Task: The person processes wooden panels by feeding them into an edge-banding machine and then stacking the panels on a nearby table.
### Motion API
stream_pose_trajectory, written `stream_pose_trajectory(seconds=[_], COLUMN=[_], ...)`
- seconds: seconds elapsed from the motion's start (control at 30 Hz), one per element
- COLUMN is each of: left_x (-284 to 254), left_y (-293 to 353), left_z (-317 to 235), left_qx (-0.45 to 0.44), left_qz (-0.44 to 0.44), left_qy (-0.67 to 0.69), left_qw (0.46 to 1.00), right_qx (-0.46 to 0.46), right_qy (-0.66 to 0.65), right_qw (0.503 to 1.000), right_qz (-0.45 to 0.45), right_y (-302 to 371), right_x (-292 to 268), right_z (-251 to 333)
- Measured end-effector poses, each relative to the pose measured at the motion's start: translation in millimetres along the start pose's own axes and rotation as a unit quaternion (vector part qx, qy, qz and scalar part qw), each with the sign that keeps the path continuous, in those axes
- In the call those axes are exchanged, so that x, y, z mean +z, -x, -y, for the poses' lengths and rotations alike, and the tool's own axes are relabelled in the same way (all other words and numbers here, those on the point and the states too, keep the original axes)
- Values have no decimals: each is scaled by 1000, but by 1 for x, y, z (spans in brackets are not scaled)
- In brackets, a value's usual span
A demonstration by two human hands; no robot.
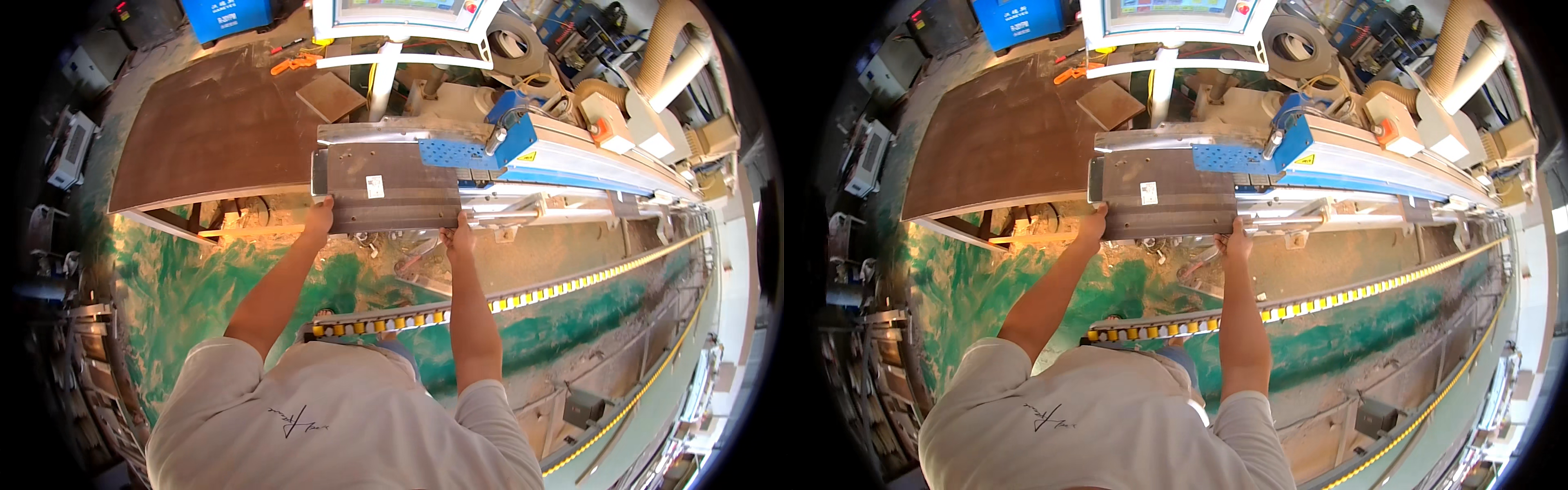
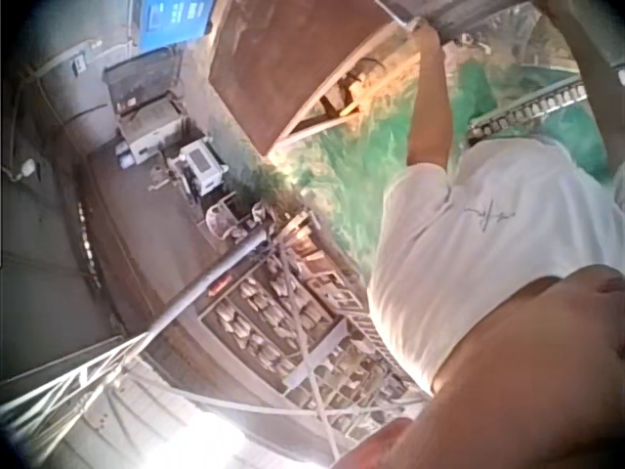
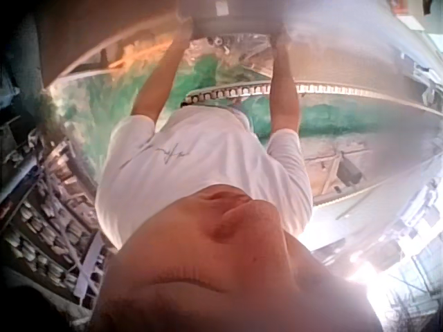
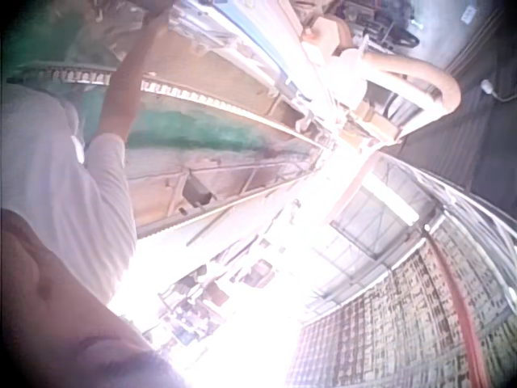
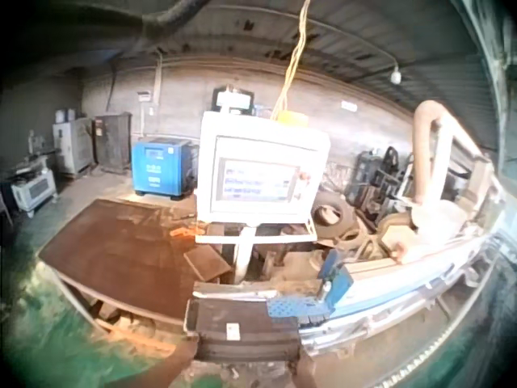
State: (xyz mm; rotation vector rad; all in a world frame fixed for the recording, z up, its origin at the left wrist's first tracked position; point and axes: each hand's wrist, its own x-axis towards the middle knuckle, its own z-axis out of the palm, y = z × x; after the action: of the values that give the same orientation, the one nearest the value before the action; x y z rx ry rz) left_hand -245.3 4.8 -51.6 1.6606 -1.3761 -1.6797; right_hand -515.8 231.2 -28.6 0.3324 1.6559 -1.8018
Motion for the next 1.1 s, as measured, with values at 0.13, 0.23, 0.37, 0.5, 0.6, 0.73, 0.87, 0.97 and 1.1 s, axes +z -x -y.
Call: stream_pose_trajectory(seconds=[0.13, 0.23, 0.37, 0.5, 0.6, 0.73, 0.87, 0.97, 1.1], left_x=[9, 50, 82, 144, 167, 197, 260, 268, 296], left_y=[-1, 36, 13, 40, 42, 18, 46, 20, -76], left_z=[-6, -43, -10, -33, -40, -20, -51, -18, -30], left_qx=[-34, -46, 5, -47, -79, -46, 115, 450, 495], left_qz=[-22, -31, -50, -23, -3, -26, 75, 158, 264], left_qy=[18, 21, 48, 72, 100, 96, -455, -550, -548], left_qw=[999, 998, 998, 996, 992, 994, 880, 685, 621], right_qx=[-28, -83, -97, -101, -93, -51, -84, -161, -61], right_qy=[53, 28, 50, 60, 74, 20, -61, -81, -202], right_qw=[998, 996, 994, 992, 992, 998, 990, 979, 909], right_qz=[9, 10, -13, -41, -41, -27, -92, -97, -359], right_y=[-12, -15, -42, -79, -99, -115, -44, 77, 318], right_x=[-2, -27, -51, -92, -104, -123, -195, -264, -326], right_z=[13, 31, 55, 75, 86, 116, 108, 18, -122])
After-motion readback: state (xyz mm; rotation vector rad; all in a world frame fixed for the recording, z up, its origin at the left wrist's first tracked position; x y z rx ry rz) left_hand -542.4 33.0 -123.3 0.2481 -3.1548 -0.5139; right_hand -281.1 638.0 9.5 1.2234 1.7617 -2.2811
